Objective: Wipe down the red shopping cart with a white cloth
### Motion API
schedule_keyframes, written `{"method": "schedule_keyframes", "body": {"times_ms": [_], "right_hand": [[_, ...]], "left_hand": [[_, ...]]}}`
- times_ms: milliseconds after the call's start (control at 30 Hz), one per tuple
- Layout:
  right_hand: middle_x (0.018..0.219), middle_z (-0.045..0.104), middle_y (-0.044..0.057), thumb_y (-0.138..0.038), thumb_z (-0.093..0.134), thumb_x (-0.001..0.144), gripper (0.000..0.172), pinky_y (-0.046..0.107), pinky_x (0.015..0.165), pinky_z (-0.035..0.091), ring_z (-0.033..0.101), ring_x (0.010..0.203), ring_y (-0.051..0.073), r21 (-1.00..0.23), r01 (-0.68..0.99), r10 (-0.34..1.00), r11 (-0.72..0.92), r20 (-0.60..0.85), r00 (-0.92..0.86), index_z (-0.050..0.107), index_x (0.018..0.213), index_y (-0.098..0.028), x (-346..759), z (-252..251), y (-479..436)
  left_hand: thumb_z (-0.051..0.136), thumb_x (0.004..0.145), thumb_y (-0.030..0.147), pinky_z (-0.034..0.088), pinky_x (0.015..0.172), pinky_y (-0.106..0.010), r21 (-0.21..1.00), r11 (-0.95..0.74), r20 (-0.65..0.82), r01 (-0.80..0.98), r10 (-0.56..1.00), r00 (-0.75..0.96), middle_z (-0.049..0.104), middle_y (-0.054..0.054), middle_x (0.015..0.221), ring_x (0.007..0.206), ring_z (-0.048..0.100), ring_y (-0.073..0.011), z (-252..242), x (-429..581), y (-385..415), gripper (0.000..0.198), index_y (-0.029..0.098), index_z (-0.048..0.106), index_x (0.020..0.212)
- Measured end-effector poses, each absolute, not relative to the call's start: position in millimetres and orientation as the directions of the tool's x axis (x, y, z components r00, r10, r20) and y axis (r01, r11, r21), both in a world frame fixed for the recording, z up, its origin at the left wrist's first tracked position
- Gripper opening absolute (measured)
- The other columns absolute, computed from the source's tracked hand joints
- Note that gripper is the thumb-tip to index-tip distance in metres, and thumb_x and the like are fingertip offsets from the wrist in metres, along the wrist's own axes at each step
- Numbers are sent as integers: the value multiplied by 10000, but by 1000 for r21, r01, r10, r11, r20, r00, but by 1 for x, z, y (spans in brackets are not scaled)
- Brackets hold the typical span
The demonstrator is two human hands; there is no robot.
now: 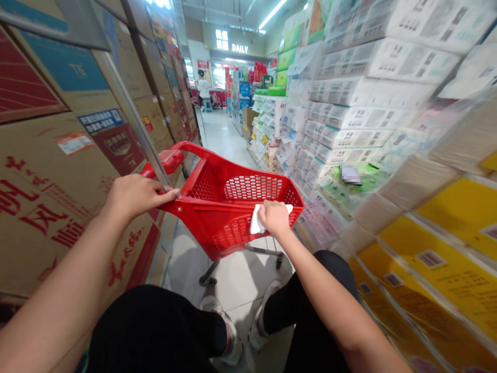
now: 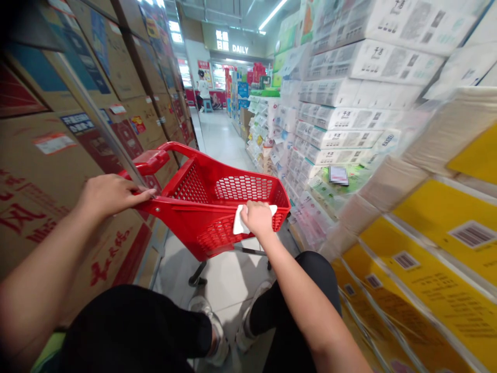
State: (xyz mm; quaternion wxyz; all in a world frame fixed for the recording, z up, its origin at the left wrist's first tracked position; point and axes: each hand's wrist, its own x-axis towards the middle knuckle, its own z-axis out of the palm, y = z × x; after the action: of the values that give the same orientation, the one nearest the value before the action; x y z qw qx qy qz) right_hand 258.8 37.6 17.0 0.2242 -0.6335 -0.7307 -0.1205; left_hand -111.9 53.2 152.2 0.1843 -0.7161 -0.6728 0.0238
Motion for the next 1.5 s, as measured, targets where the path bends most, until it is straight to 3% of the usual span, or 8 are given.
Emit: {"method": "schedule_keyframes", "body": {"times_ms": [100,267,533,767,1100,1300,1500], "right_hand": [[822,703,102,-319,395,984,345,315,789,307,612,817,218,-88,994,881,66,472,-17,664,836,-163,305,8,39],[818,717,116,-291,342,1001,414,316,773,308,625,794,213,-157,987,858,-40,501,114,684,812,-155,307,9,43],[824,736,64,-319,343,1022,396,306,763,341,651,768,202,-303,930,828,207,561,-2,682,859,-196,148,54,39],[817,726,37,-372,360,1032,375,280,742,333,651,776,188,-267,908,796,322,595,-107,648,866,-199,137,65,37],[818,715,92,-316,421,986,338,311,772,306,631,830,215,-104,994,856,24,516,34,662,806,-162,316,10,56],[822,726,102,-281,381,984,389,305,747,303,628,779,198,-160,983,827,-92,538,164,692,784,-160,338,2,52],[776,726,83,-291,391,1001,398,293,740,320,626,726,180,-273,948,813,163,582,28,695,774,-169,202,29,45]], "left_hand": [[219,795,834,330,643,-299,-286,-36,219,958,970,102,740,-122,840,844,642,-298,151,-115,52,853,247,808,985],[232,805,825,350,650,-328,-276,-41,276,960,954,121,726,-150,810,828,650,-324,149,-102,44,851,217,814,934],[225,809,831,397,662,-354,-212,-65,293,975,948,126,746,-160,845,868,677,-346,153,-52,34,852,226,810,941],[246,826,808,390,665,-350,-209,-106,297,972,940,166,760,-144,879,911,681,-349,154,-47,38,804,260,808,1001],[260,811,816,382,645,-346,-215,-133,297,968,935,194,737,-143,790,835,668,-329,150,-78,48,808,252,818,963],[294,814,794,378,638,-321,-207,-91,292,974,944,151,737,-118,791,834,662,-302,153,-82,43,764,247,812,941],[249,795,826,396,650,-325,-198,-73,279,977,952,127,749,-139,817,864,682,-323,157,-61,33,828,231,810,924]]}}
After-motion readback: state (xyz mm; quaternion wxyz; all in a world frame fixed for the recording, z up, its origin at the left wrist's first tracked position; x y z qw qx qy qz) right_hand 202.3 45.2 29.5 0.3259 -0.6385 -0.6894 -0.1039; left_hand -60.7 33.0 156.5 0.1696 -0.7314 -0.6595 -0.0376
